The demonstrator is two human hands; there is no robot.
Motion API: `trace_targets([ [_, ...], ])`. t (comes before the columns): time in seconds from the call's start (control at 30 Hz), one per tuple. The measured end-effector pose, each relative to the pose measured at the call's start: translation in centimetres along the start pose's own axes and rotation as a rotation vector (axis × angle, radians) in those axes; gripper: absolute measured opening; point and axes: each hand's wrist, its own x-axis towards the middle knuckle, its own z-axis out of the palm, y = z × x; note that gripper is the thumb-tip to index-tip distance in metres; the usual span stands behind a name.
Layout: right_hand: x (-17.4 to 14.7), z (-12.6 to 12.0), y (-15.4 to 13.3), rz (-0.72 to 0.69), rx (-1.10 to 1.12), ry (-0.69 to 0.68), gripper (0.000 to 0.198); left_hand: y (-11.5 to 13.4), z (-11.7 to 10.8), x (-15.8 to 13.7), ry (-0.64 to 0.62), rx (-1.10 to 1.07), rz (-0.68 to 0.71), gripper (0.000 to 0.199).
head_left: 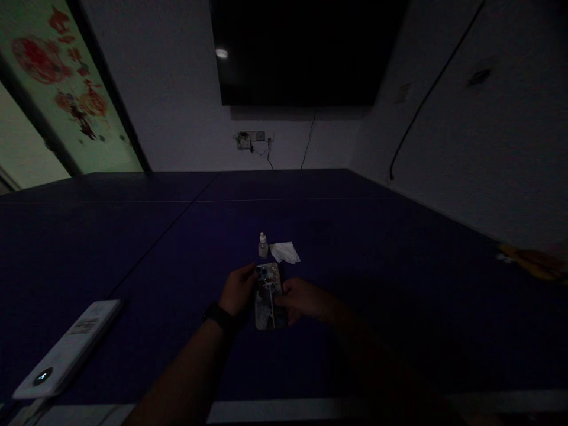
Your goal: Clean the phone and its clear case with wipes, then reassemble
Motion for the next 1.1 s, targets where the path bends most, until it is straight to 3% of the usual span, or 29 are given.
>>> trace_targets([
  [0.2, 0.1, -0.6, 0.2, 0.047, -0.123, -0.049, 0.031, 0.1, 0.2, 0.2, -0.042, 0.671, 0.200, 0.042],
  [0.33, 0.3, -0.7, 0.2, 0.073, -0.203, -0.059, 0.038, 0.5, 0.3, 0.1, -0.105, 0.900, 0.330, 0.041],
  [0.9, 0.8, -0.7, 0.5, 0.105, -0.359, 0.010, 0.035, 0.5, -0.1, -0.3, -0.106, 1.106, 0.316, 0.041],
  [1.0, 1.3, -1.8, 0.6, 0.072, -0.410, 0.130, 0.030, 0.5, -0.1, -0.3, -0.114, 1.103, 0.307, 0.041],
  [1.1, 2.1, -3.8, 0.8, -0.002, -0.494, 0.374, 0.027, 0.5, -0.4, -0.1, -0.107, 1.094, 0.301, 0.042],
])
